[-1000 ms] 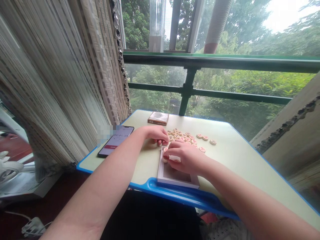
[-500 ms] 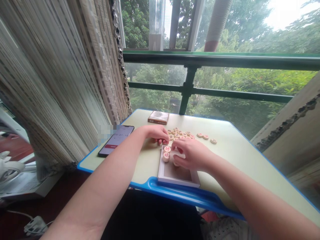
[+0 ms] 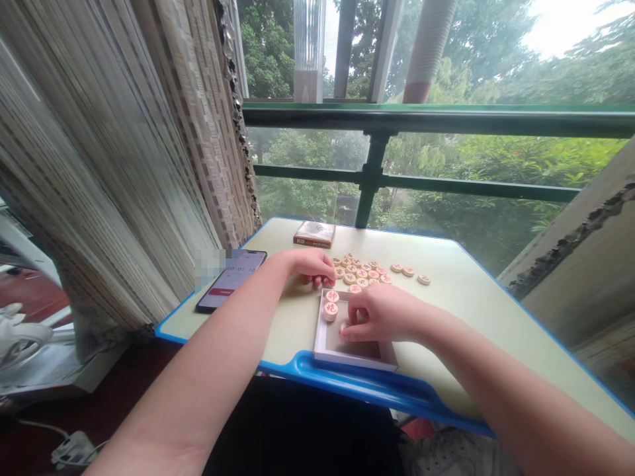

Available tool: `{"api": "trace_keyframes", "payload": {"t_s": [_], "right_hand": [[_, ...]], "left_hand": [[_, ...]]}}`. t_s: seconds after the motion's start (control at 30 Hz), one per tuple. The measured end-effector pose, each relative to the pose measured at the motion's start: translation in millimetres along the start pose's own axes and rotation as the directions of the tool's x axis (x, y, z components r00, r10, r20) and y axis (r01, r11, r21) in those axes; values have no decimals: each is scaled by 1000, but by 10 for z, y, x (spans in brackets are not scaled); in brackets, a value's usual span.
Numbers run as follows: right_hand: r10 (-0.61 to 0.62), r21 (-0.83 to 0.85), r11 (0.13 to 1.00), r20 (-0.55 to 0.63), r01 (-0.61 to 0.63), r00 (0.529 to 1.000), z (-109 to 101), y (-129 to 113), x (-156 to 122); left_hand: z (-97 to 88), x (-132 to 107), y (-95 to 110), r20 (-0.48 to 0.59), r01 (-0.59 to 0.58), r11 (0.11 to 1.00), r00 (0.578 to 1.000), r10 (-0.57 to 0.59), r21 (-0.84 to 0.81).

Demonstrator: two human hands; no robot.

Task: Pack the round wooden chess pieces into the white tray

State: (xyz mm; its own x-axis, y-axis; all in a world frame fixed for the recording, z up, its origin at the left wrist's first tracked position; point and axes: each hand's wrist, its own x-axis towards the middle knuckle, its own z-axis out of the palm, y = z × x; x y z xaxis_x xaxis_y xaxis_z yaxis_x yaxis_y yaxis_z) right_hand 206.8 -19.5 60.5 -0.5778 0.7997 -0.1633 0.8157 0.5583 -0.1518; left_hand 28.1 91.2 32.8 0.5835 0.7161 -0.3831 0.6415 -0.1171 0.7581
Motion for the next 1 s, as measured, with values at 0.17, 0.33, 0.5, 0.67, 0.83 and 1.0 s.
{"api": "trace_keyframes", "payload": {"t_s": [0.17,0.33,0.5,0.67,0.83,1.0], "right_hand": [[-42,29,999,55,41,998,-42,-1,-57],[-17,16,1000,74,16,997,-18,-21,-38],[-48,57,997,55,45,997,-15,-14,-37],[-106,92,990,34,103,994,5,1,-31],[-155,130,979,-46,160,987,73,-27,7],[-202,132,968,-89,213,975,72,-41,-28]], "left_hand": [[-5,24,-23,6,-6,1000,1000,6,-3],[5,23,-20,3,-1,1000,1000,1,-15],[11,2,4,-4,2,1000,1000,-2,-10],[13,-14,23,-10,3,1000,1000,-3,6],[5,-6,2,-13,-13,1000,1000,13,15],[5,1,-2,-8,-15,1000,1000,15,15]]}}
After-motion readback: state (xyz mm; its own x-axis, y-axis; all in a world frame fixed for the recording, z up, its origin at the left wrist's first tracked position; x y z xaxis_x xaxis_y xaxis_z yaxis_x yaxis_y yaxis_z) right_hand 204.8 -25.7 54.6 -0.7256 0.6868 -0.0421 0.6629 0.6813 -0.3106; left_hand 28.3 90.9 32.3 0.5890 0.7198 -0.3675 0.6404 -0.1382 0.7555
